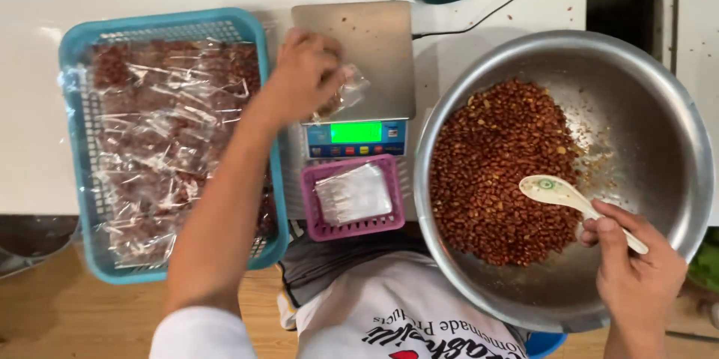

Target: Scooping roasted peanuts into small plastic bags, weighing them on a digital scale, and organizing them in a basket.

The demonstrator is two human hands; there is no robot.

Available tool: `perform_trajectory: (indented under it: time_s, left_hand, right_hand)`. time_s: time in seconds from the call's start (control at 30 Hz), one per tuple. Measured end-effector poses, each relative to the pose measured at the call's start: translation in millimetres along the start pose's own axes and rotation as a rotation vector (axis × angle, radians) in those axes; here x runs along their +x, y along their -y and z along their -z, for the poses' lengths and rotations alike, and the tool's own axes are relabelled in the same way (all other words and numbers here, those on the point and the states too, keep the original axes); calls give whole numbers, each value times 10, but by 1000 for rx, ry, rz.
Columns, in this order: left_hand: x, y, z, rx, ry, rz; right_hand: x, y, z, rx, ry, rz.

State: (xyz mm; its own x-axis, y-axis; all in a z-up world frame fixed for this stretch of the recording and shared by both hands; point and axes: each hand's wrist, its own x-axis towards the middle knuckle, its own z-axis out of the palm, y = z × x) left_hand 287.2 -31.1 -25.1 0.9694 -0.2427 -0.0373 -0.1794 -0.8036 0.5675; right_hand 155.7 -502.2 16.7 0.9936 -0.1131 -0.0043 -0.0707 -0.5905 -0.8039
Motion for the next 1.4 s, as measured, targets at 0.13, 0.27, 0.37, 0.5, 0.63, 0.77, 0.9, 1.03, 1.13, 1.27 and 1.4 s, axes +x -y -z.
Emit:
perform_trajectory:
  time_s: [0.13,0.27,0.37,0.5,0.63,0.77,0.9,1.03,1.13,1.27,1.4]
  left_hand:
    - [128,281,-55,-111,62,-51]
    - [76,269,-86,-405,-387,-199]
    - [-91,-17,-44,-372,-579,-335]
    - [-406,-526,-82,-278,-743,-281]
    - [-789,-972,-394,-831,-605,-194]
    - [-1062,-1115,-625,-1212,-412,-20]
    - [-1225,-1038,-918,-1294,-310,244]
    - [-1164,-1086,-898,-1364,-291,116]
    - [-1092,-1267,-831,-1326,-204,110]
    - [-949,-1574,-798,-1099,22,134]
    - [-784,-1732,-965,-890,101,88]
  right_hand:
    - [-21,67,-61,-26,36,9]
    - [7,19,-178,-74,77,-90]
    - [86,122,-268,-183,151,-138]
    - [256,24,-542,-440,240,387]
    - [356,124,-765,-372,386,339]
    - [346,182,-796,-295,396,234]
    - [332,159,-804,-257,399,70]
    - [314,104,-800,25,329,100]
    - [331,53,-724,99,301,38]
    - [350,290,-321,13,225,53]
    - [367,664,6,-86,57,545]
